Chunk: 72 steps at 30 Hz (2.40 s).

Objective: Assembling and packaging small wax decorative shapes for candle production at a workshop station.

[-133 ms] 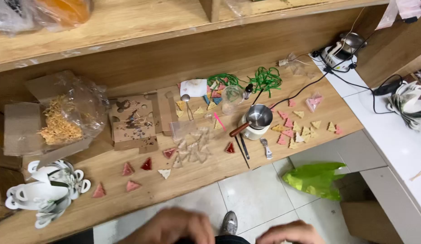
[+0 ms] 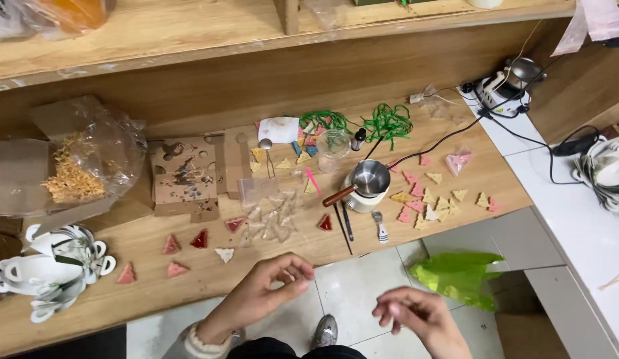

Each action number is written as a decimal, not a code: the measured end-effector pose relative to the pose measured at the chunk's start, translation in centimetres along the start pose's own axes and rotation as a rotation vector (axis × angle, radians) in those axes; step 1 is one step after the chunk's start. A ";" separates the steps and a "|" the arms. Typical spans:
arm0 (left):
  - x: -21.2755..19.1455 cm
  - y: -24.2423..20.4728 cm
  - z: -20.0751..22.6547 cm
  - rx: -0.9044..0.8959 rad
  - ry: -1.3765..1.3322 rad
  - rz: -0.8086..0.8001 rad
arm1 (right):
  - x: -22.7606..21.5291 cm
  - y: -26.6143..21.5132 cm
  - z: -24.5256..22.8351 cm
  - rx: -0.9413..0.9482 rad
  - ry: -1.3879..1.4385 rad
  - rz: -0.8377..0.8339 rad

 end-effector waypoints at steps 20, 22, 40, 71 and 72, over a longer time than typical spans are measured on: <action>-6.2 21.7 -22.7 -0.450 0.970 -0.013 | -4.9 34.4 15.1 0.292 1.056 0.158; -6.7 22.0 -22.1 -0.184 0.838 0.102 | -5.6 34.1 15.1 0.329 1.032 0.149; -15.2 -30.1 -14.8 -0.547 0.378 1.344 | -5.5 37.3 15.4 0.283 1.337 0.076; -8.9 -26.5 -8.4 -0.669 0.347 1.383 | -7.4 41.5 16.5 -0.041 1.766 -0.076; -8.8 -26.0 -8.0 -0.660 0.357 1.373 | -7.6 41.8 17.1 -0.062 1.692 -0.046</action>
Point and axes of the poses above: each hand's wrist, its own y-axis towards the middle knuckle, its own x-axis out of the palm, z = x × y, the point moved 3 cm from there along y, towards the middle knuckle, and after that the axes turned 13 degrees about x, right-handed, at the moved point
